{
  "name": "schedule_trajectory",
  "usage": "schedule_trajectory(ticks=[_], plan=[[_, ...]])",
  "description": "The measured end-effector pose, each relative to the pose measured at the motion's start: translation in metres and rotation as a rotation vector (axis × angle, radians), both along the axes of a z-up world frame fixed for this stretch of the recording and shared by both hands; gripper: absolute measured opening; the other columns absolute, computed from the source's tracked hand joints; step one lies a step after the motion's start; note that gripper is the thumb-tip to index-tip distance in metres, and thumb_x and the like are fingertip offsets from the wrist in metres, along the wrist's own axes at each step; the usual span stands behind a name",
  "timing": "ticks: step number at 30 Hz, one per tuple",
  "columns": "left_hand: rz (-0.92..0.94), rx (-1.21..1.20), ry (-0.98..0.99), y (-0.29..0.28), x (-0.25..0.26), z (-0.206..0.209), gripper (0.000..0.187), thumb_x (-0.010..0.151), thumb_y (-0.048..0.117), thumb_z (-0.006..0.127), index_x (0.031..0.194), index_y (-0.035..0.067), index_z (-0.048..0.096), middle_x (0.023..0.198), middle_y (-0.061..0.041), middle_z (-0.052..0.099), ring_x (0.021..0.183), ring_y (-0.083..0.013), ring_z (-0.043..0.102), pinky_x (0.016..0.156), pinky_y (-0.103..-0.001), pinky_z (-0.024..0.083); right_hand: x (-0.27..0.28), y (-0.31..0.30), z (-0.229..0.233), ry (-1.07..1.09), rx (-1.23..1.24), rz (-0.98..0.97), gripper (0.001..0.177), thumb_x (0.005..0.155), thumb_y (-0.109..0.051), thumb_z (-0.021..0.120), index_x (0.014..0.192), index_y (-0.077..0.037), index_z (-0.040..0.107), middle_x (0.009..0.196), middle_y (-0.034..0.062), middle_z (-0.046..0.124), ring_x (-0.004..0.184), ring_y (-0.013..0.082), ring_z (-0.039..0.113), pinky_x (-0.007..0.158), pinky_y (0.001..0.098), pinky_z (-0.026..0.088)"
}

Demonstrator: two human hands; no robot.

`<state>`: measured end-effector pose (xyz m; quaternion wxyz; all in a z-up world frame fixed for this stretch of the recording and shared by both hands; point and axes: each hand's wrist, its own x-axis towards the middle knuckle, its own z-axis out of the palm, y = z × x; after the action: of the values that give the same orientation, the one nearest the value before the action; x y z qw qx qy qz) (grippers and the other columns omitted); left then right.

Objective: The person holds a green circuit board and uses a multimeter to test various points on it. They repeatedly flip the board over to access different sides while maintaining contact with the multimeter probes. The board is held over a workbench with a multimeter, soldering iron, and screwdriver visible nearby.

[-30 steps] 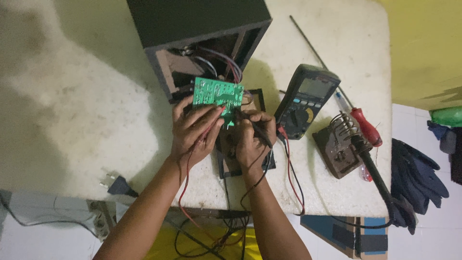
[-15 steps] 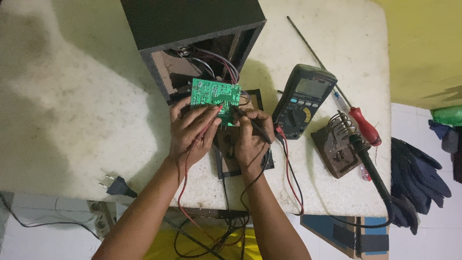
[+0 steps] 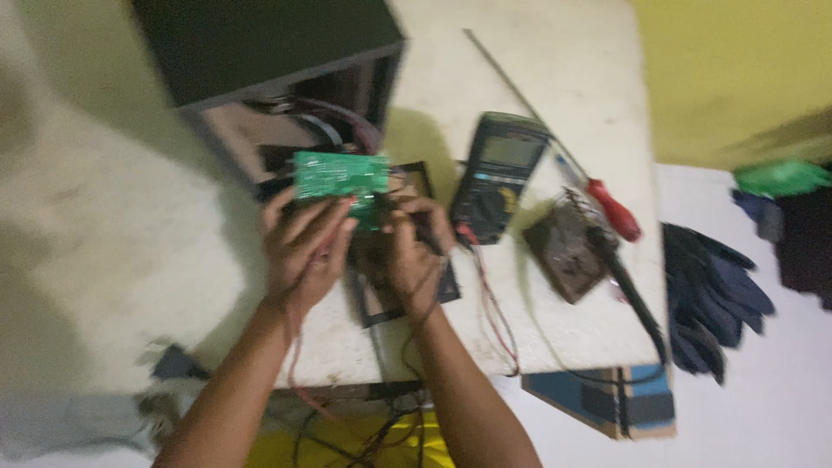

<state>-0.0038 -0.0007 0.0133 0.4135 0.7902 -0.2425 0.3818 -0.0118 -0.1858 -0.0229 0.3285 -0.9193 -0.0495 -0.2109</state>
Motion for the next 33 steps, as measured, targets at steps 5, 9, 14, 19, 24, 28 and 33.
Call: schedule_trajectory(ticks=[5,9,14,19,24,28,33], plan=[[-0.014,0.072,-0.075,0.001,0.005,-0.013,0.03,0.093,0.006,0.081,0.123,0.005,0.075,0.118,-0.009,0.076,0.11,-0.0219,0.07,0.116,-0.051,0.034,0.001,0.025,0.015,-0.03,0.898,-0.13,0.006,0.095,-0.012,0.07,0.099,-0.01,0.067,0.086,0.0086,0.073,0.072,0.0151,0.07,0.076,0.0306,0.058],[0.047,0.083,-0.114,0.001,0.008,-0.018,0.026,0.095,0.009,0.082,0.121,0.006,0.079,0.115,-0.007,0.075,0.11,-0.0237,0.067,0.116,-0.051,0.036,-0.001,0.026,0.038,-0.073,0.969,-0.067,0.007,0.092,-0.009,0.07,0.098,-0.004,0.067,0.075,0.0132,0.068,0.069,0.0184,0.067,0.07,0.0332,0.056],[0.09,0.1,-0.12,0.0,0.006,-0.024,0.026,0.094,0.01,0.084,0.119,0.008,0.08,0.114,-0.007,0.074,0.118,-0.0309,0.061,0.113,-0.051,0.037,-0.003,0.03,0.043,-0.103,0.977,-0.023,0.008,0.095,-0.008,0.067,0.102,-0.003,0.067,0.08,0.0195,0.07,0.073,0.0231,0.069,0.071,0.0402,0.057],[0.077,0.092,-0.15,0.0,0.008,-0.02,0.024,0.095,0.011,0.082,0.118,0.007,0.081,0.112,-0.006,0.075,0.112,-0.0288,0.065,0.113,-0.049,0.037,0.0,0.027,0.034,-0.101,1.017,-0.004,0.008,0.094,-0.009,0.069,0.1,-0.003,0.067,0.086,0.0225,0.073,0.073,0.0254,0.07,0.072,0.0443,0.059],[0.07,0.063,-0.115,-0.002,0.005,-0.015,0.023,0.095,0.011,0.082,0.117,0.008,0.08,0.11,-0.007,0.075,0.113,-0.0308,0.063,0.111,-0.049,0.038,0.0,0.025,0.037,-0.113,0.948,-0.008,0.01,0.094,-0.013,0.069,0.099,-0.005,0.066,0.082,0.0195,0.072,0.074,0.0252,0.071,0.072,0.0426,0.059],[0.071,0.073,-0.102,-0.001,0.005,-0.017,0.021,0.095,0.011,0.082,0.116,0.008,0.08,0.108,-0.007,0.075,0.111,-0.0294,0.064,0.112,-0.048,0.038,-0.001,0.023,0.036,-0.11,0.954,0.001,0.01,0.096,-0.016,0.069,0.099,-0.007,0.067,0.076,0.0164,0.072,0.071,0.0238,0.07,0.07,0.0421,0.059],[0.073,0.056,-0.122,-0.003,0.005,-0.015,0.022,0.095,0.01,0.082,0.116,0.007,0.08,0.108,-0.008,0.075,0.11,-0.0318,0.064,0.111,-0.048,0.039,-0.001,0.021,0.043,-0.124,0.977,0.018,0.007,0.096,-0.009,0.065,0.099,-0.004,0.065,0.089,0.0238,0.073,0.073,0.025,0.071,0.071,0.0419,0.059]])
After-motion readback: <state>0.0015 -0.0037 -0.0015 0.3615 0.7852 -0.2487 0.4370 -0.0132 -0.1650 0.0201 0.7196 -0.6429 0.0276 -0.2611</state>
